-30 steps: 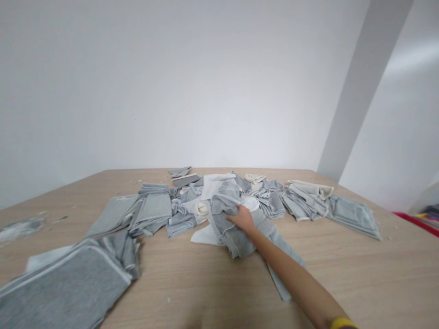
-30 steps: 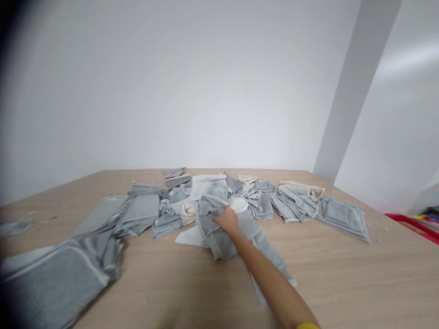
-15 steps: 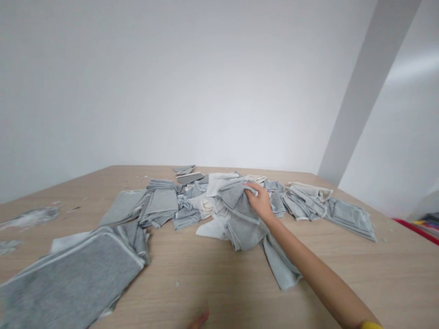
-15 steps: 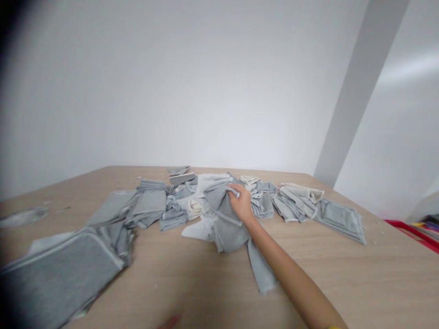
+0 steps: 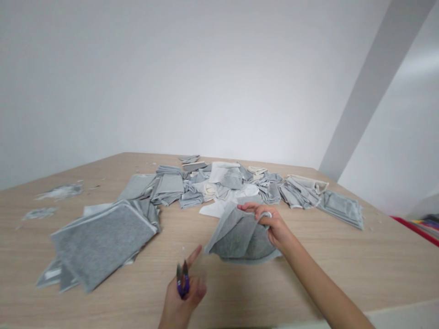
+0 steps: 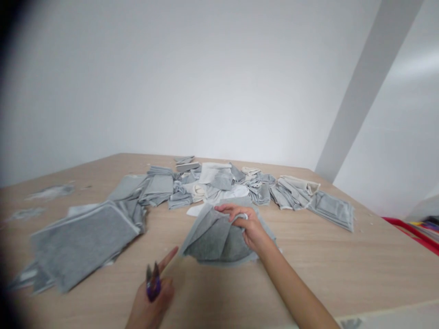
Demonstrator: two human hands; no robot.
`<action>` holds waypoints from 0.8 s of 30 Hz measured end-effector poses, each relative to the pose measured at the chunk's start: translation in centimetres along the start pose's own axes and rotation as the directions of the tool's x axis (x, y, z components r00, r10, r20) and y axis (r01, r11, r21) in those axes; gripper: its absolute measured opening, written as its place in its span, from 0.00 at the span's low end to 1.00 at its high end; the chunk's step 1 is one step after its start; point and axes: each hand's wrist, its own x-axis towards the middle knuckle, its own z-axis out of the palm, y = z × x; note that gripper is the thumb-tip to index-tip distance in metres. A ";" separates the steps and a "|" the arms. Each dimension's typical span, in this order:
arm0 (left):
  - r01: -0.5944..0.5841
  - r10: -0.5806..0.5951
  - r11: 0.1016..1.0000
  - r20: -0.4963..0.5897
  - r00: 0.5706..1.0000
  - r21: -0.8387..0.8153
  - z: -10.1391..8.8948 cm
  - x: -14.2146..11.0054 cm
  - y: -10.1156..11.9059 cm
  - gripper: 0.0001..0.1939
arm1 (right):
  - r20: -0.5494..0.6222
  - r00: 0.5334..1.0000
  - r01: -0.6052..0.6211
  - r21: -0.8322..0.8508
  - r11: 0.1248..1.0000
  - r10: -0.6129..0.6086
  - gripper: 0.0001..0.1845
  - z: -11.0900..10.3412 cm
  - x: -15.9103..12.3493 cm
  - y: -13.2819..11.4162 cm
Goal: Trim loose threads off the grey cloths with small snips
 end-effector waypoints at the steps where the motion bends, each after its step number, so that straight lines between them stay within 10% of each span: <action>1: -0.021 0.022 1.000 0.043 0.999 -0.022 0.4 0.2 0.4 0.53 | 0.019 1.000 -0.010 0.007 1.000 0.010 0.09 0.2 -0.6 -0.1; 4: -0.091 0.085 0.994 0.089 0.992 0.068 2.0 1.1 2.4 0.47 | 0.083 0.996 -0.033 -0.001 0.999 0.033 0.09 0.7 -1.8 -0.4; 7: -0.120 0.103 0.979 0.108 0.989 0.163 3.3 2.0 4.3 0.18 | 0.117 0.993 -0.018 0.012 1.000 0.017 0.09 0.9 -2.6 -0.7; 16: -0.064 0.050 0.996 0.190 0.981 0.069 2.9 1.0 4.3 0.26 | 0.021 0.993 -0.119 0.056 0.991 0.118 0.34 -0.5 -5.0 -1.7; 24: 0.006 -0.025 0.971 0.074 0.997 0.240 3.1 1.9 2.9 0.25 | -0.001 0.939 -0.343 -0.048 0.938 0.343 0.33 -3.7 -5.2 -0.4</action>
